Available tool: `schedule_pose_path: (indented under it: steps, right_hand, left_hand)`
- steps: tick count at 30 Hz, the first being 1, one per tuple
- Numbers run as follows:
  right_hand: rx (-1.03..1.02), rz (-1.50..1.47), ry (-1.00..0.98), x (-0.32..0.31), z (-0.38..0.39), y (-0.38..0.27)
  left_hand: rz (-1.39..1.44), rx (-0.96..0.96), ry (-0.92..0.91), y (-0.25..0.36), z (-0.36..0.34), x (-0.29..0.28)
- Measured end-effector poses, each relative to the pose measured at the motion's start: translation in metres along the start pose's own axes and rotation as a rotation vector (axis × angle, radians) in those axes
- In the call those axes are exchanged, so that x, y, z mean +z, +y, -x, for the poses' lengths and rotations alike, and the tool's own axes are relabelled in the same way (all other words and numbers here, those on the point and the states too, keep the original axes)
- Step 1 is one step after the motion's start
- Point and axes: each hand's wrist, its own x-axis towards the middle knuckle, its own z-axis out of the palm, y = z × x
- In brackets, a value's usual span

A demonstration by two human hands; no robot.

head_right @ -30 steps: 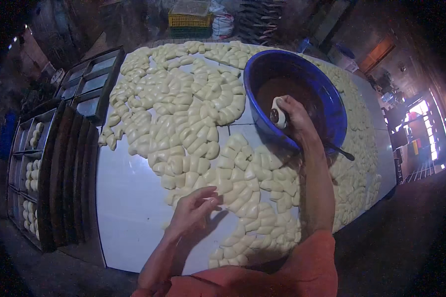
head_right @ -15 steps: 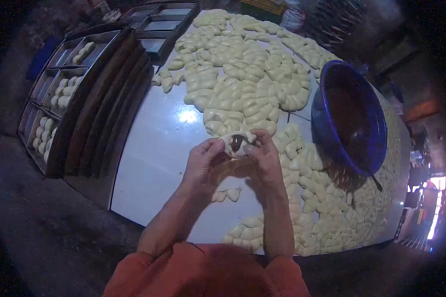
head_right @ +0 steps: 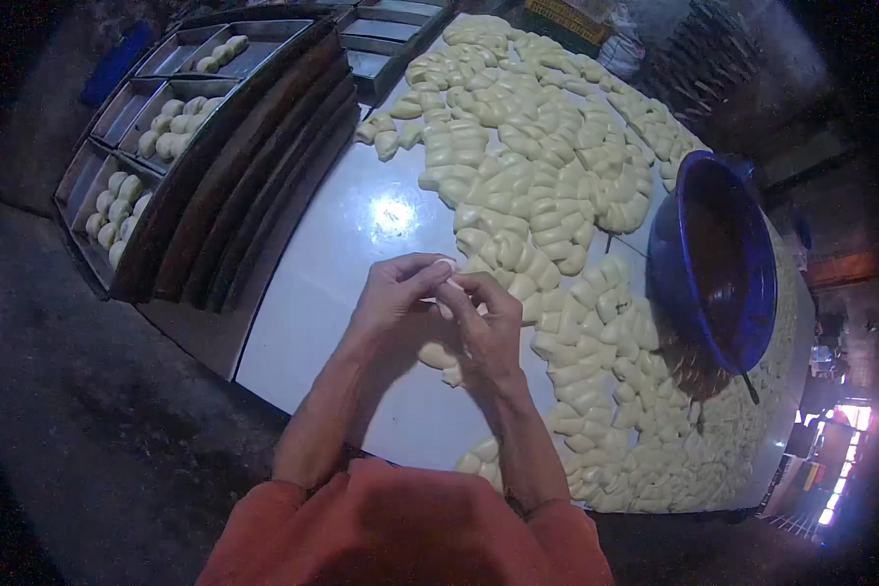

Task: The person fills pieces of dough with chocolate filling from a bowl, shapes and seals them into buns by hand, and places the filled buns into baking pans.

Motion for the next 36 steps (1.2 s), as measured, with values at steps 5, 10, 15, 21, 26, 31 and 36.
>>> schedule_pose_path:
  steps: [5,10,15,21,26,31,36]
  right_hand:
    - [-0.294,0.099,-0.176,-0.002,0.008,-0.002]
    - [-0.522,0.145,0.087,0.016,0.008,-0.016]
    - [-0.555,-0.102,0.331,0.044,0.004,0.023]
    - [-0.314,0.127,0.136,0.037,0.002,0.015]
    - [-0.459,0.16,0.013,0.048,0.01,0.001]
    - [-0.204,0.305,-0.178,0.056,0.012,0.005]
    - [-0.257,0.426,-0.109,0.037,0.003,0.017]
  left_hand:
    - [-0.191,-0.056,-0.077,0.021,0.002,-0.015]
    - [-0.175,0.023,-0.122,0.008,0.013,-0.023]
    - [-0.19,0.1,-0.167,-0.001,0.015,-0.024]
    - [-0.287,0.031,-0.126,0.002,0.028,-0.032]
    - [-0.414,0.094,0.048,0.013,0.025,-0.051]
    - [-0.961,0.173,0.315,0.013,0.023,-0.071]
    - [-0.959,0.234,0.341,0.013,0.042,-0.077]
